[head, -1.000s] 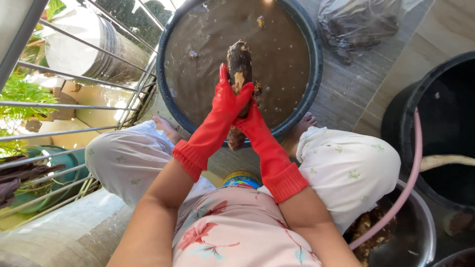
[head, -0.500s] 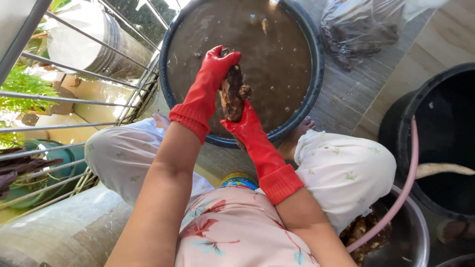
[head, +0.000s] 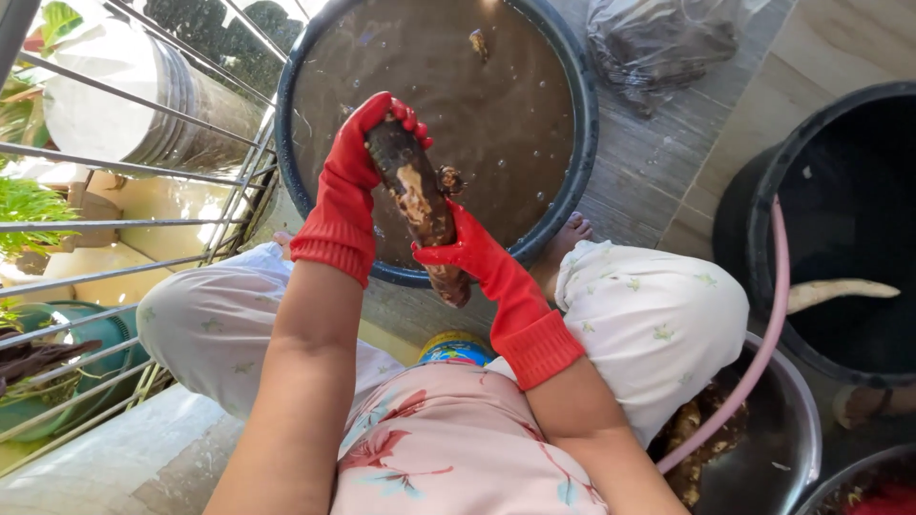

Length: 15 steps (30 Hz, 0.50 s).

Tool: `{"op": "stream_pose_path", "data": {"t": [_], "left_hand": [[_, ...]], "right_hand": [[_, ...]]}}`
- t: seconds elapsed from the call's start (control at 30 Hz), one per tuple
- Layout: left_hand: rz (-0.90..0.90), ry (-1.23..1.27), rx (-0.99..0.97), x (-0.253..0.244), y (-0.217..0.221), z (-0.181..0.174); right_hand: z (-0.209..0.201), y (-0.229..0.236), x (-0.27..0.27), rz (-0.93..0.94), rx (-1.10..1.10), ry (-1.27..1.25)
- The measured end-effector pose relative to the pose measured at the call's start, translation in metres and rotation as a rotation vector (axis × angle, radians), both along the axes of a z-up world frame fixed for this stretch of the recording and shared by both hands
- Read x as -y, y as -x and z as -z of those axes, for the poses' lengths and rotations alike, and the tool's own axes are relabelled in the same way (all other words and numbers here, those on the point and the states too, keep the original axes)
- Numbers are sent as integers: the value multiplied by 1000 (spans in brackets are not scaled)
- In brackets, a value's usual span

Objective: Washing a large root vegetable in a bucket of water to remove soil and dirt.

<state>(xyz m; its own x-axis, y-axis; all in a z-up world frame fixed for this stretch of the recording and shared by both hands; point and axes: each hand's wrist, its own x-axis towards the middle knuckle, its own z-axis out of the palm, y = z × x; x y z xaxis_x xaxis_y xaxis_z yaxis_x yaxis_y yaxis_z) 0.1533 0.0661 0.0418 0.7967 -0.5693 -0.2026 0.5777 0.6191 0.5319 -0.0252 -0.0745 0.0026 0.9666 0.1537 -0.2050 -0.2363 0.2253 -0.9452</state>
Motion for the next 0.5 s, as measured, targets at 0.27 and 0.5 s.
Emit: {"op": "stream_pose_path", "data": {"t": [0.27, 0.5], "left_hand": [[-227, -435, 235, 27, 13, -32], [-516, -1134, 488, 40, 33, 20]], "right_hand": [[-16, -4, -7, 211, -115, 152], [-65, 6, 3, 172, -176, 283]]}}
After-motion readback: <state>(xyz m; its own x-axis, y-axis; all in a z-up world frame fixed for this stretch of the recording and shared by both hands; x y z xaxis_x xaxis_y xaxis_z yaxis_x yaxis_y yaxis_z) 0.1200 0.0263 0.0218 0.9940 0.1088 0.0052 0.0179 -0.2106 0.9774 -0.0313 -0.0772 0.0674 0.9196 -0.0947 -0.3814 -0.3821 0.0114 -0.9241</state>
